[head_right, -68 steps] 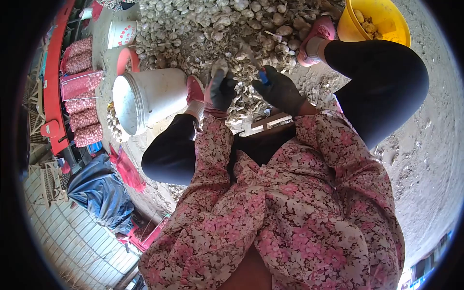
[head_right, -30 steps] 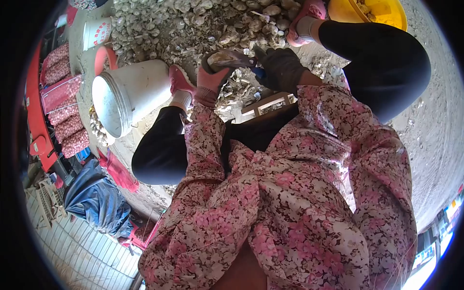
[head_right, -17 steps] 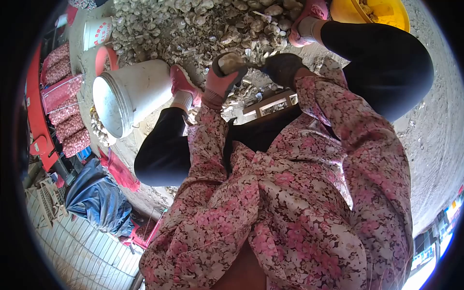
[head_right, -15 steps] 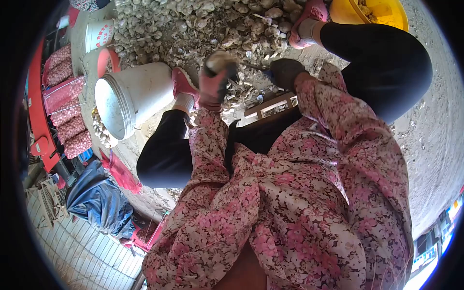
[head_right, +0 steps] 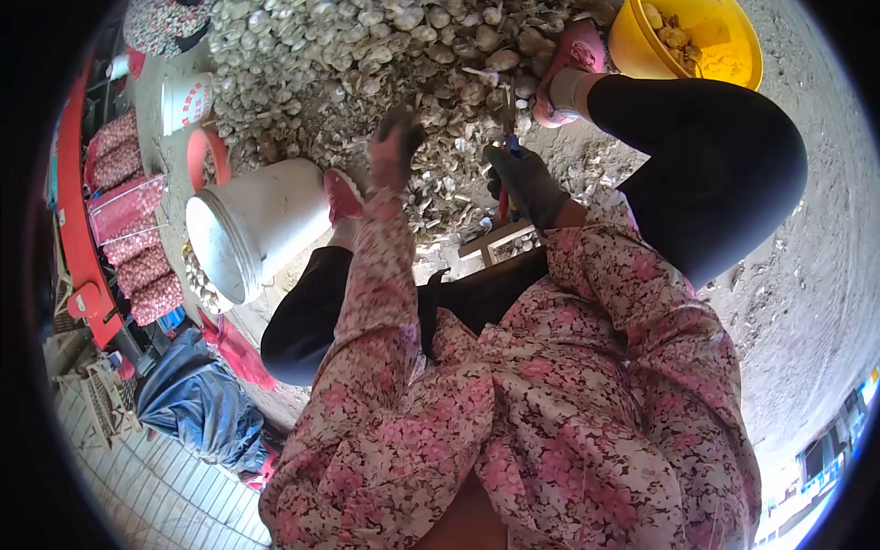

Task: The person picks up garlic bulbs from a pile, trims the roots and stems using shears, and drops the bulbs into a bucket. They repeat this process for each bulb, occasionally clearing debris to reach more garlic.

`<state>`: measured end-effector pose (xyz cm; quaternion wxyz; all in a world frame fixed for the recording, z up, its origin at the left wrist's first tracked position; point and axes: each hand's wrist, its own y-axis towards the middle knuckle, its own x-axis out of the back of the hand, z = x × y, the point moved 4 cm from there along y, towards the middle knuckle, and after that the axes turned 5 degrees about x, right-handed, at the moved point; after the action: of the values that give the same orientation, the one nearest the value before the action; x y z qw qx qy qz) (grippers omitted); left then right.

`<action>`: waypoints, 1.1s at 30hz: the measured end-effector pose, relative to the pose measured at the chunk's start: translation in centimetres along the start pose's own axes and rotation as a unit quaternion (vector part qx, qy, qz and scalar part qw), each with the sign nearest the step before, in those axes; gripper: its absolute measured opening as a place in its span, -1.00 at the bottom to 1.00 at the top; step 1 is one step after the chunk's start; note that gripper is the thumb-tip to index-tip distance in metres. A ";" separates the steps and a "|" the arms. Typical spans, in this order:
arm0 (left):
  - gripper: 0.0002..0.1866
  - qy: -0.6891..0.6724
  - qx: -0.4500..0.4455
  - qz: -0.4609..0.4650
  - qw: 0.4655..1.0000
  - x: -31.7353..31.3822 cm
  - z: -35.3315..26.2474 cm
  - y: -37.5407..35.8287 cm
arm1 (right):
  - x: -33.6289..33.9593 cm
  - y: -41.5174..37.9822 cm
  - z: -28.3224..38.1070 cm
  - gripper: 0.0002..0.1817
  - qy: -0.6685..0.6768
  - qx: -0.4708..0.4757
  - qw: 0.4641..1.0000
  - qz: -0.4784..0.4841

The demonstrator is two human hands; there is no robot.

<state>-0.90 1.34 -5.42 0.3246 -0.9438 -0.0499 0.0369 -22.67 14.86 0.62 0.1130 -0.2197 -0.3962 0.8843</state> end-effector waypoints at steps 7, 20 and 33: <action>-0.25 0.579 -0.012 -0.039 0.815 -11.0 5.3 7.0 | 0.5 1.4 2.0 -0.66 0.061 0.009 0.997 -0.040; -0.80 -0.406 0.108 0.259 0.870 -5.9 -3.8 -7.3 | -2.2 -0.1 2.9 -0.40 -0.299 0.163 0.935 0.104; -0.79 -0.552 0.061 0.371 0.744 -7.4 -4.5 -15.6 | -2.4 -5.5 2.4 -0.70 -0.124 0.116 0.979 0.115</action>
<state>-8.85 9.96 8.06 0.2577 -0.6807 0.1362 0.6720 -21.58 16.05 6.84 -0.0148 -0.1379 -0.2739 0.9517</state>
